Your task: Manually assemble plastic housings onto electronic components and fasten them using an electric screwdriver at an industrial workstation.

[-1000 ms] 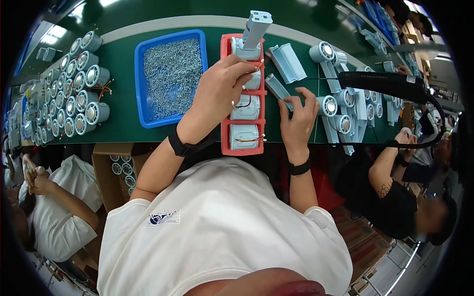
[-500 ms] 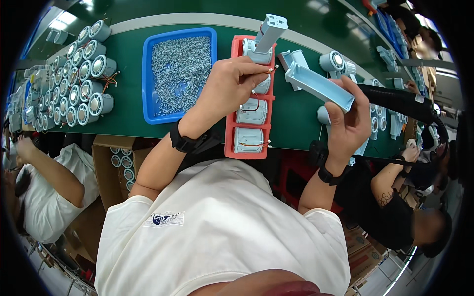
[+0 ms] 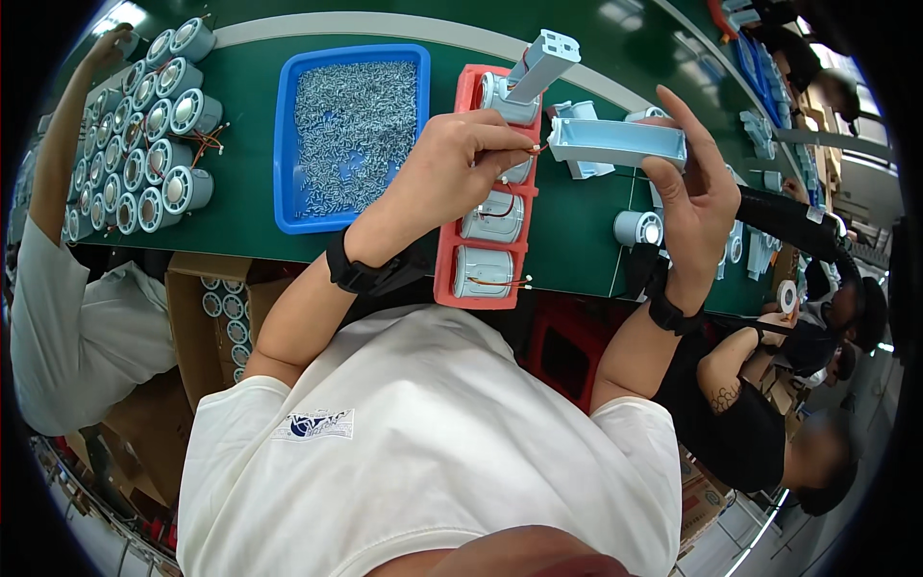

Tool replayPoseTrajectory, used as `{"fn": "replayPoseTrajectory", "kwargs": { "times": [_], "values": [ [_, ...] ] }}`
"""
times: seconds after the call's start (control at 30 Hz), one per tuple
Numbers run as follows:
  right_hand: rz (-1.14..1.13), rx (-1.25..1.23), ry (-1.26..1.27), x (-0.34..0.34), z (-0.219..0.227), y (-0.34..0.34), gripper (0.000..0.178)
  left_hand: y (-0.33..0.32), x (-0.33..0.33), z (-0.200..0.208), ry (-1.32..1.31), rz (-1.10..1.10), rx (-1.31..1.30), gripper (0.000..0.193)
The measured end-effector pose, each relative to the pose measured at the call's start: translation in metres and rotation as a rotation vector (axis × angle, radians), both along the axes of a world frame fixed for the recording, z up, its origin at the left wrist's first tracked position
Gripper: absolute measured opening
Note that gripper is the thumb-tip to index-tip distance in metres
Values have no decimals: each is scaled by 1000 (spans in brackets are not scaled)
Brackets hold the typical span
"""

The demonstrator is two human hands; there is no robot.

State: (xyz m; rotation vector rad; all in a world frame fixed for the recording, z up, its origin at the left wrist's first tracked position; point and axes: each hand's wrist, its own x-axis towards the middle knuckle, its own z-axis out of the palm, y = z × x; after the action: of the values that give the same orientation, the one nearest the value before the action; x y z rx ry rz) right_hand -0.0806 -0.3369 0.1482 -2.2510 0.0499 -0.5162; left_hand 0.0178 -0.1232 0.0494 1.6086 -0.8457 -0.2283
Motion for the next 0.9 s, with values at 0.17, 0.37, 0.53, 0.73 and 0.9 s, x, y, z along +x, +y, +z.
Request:
{"fn": "replayPoseTrajectory", "kwargs": {
  "times": [0.17,0.37,0.53,0.73,0.9],
  "values": [
    [188,94,132,11,-5,-6,62,2,-1,1,23,10,20,15],
    [201,-76,169,11,-7,5,62,17,-4,2,66,-3,76,32],
    [204,-31,126,15,-32,27,62,20,-10,-7,72,49,95,50],
    [66,353,-13,13,-104,60,50,18,-6,-26,4,96,79,48],
    [-6,5,20,9,-89,57,34,20,-3,-27,58,104,81,45]
  ]
}}
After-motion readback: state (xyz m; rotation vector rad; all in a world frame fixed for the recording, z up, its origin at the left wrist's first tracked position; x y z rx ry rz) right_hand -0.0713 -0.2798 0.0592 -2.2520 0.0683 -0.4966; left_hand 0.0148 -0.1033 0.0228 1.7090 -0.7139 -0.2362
